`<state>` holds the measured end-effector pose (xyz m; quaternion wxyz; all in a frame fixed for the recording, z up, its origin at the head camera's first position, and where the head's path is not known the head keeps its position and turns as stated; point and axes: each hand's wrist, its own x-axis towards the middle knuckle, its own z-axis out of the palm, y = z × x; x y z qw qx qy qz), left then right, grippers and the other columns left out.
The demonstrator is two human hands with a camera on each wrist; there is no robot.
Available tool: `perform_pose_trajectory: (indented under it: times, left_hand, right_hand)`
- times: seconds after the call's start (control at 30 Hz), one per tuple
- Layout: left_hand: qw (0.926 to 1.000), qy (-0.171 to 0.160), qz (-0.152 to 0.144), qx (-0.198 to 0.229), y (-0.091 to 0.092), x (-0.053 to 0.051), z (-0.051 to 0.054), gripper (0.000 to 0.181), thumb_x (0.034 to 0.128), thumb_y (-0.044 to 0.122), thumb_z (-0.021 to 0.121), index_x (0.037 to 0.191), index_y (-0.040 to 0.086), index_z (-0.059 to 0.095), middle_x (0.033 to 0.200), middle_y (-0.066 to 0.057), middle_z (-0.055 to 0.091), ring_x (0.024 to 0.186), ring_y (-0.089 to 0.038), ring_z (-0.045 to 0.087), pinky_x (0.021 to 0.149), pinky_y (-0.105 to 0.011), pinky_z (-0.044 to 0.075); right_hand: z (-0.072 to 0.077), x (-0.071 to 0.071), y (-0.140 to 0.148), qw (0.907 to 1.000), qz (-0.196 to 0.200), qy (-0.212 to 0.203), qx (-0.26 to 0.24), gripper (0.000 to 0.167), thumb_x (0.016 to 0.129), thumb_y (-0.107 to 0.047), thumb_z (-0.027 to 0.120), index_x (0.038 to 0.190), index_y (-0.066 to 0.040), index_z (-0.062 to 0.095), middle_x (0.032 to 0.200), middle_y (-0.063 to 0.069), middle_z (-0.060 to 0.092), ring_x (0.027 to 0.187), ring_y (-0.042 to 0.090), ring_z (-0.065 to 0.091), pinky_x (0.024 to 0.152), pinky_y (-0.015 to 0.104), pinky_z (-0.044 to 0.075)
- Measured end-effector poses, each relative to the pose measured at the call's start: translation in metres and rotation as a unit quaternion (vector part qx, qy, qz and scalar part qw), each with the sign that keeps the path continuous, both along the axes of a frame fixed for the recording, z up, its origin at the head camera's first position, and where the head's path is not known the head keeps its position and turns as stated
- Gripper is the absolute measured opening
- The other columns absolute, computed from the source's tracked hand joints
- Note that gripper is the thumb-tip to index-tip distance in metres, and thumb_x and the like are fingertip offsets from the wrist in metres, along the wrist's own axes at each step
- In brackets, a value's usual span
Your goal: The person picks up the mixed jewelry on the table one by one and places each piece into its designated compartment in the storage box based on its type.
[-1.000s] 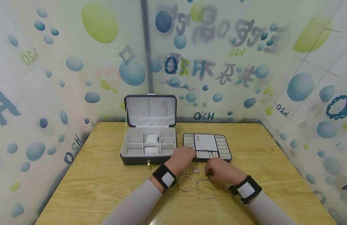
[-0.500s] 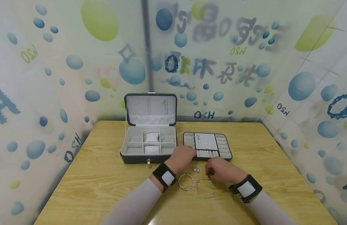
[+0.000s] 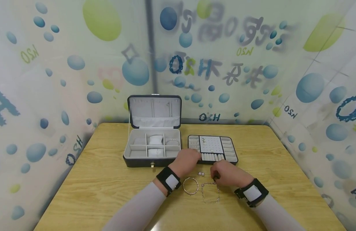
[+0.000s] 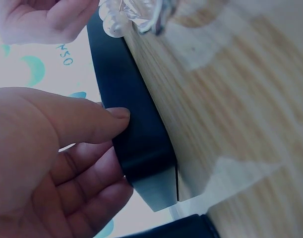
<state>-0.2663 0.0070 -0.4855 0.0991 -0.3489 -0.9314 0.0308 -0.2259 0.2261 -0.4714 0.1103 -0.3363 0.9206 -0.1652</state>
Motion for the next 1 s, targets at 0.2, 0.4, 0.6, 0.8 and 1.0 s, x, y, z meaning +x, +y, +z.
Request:
perform_pose_trajectory:
  times: [0.2,0.4,0.6,0.8,1.0]
  left_hand:
    - [1.0,-0.006,0.006,0.001,-0.0001,-0.0002,-0.0003,0.013,0.1018,0.015,0.067,0.096,0.022,0.076,0.092,0.005,0.075,0.083,-0.013,0.071,0.066,-0.032,0.057]
    - [0.9999,-0.009,0.006,0.006,0.0,-0.0002,0.0,0.012,0.1014,0.016,0.068,0.096,0.022,0.076,0.092,0.005,0.075,0.082,-0.013,0.071,0.066,-0.032,0.057]
    - [1.0,-0.004,0.002,0.007,0.0,0.0,0.0005,0.012,0.1017,0.017,0.068,0.095,0.023,0.076,0.092,0.006,0.075,0.083,-0.012,0.071,0.066,-0.031,0.057]
    - [0.9999,0.003,0.004,0.013,-0.0002,0.0015,0.0019,0.014,0.1012,0.016,0.068,0.093,0.022,0.077,0.089,0.005,0.075,0.08,-0.012,0.071,0.062,-0.032,0.056]
    - [0.9998,0.004,0.001,0.018,-0.0008,0.0015,0.0017,0.015,0.1007,0.014,0.068,0.091,0.022,0.076,0.087,0.005,0.074,0.078,-0.012,0.07,0.06,-0.032,0.055]
  right_hand:
    - [0.0006,-0.0001,0.0,1.0,-0.006,-0.007,-0.004,0.022,0.077,0.0,0.08,0.079,-0.019,0.07,0.075,-0.008,0.061,0.068,0.002,0.05,0.063,0.023,0.046]
    - [-0.0001,-0.0009,0.0003,0.9999,-0.005,-0.007,-0.009,0.022,0.075,0.001,0.079,0.079,-0.019,0.07,0.075,-0.009,0.061,0.068,0.002,0.049,0.063,0.023,0.045]
    - [-0.0009,-0.0017,0.0004,0.9999,0.004,0.004,-0.009,0.022,0.074,0.001,0.078,0.079,-0.019,0.072,0.074,-0.01,0.059,0.068,0.002,0.047,0.064,0.023,0.044]
    - [-0.002,-0.002,0.0016,0.9999,0.008,0.007,-0.011,0.022,0.073,0.0,0.077,0.079,-0.02,0.07,0.074,-0.011,0.058,0.067,0.002,0.047,0.064,0.022,0.044]
    - [-0.0029,-0.0004,0.002,0.9999,-0.006,0.005,-0.01,0.023,0.074,-0.001,0.077,0.08,-0.022,0.069,0.079,-0.009,0.057,0.071,0.004,0.048,0.065,0.023,0.044]
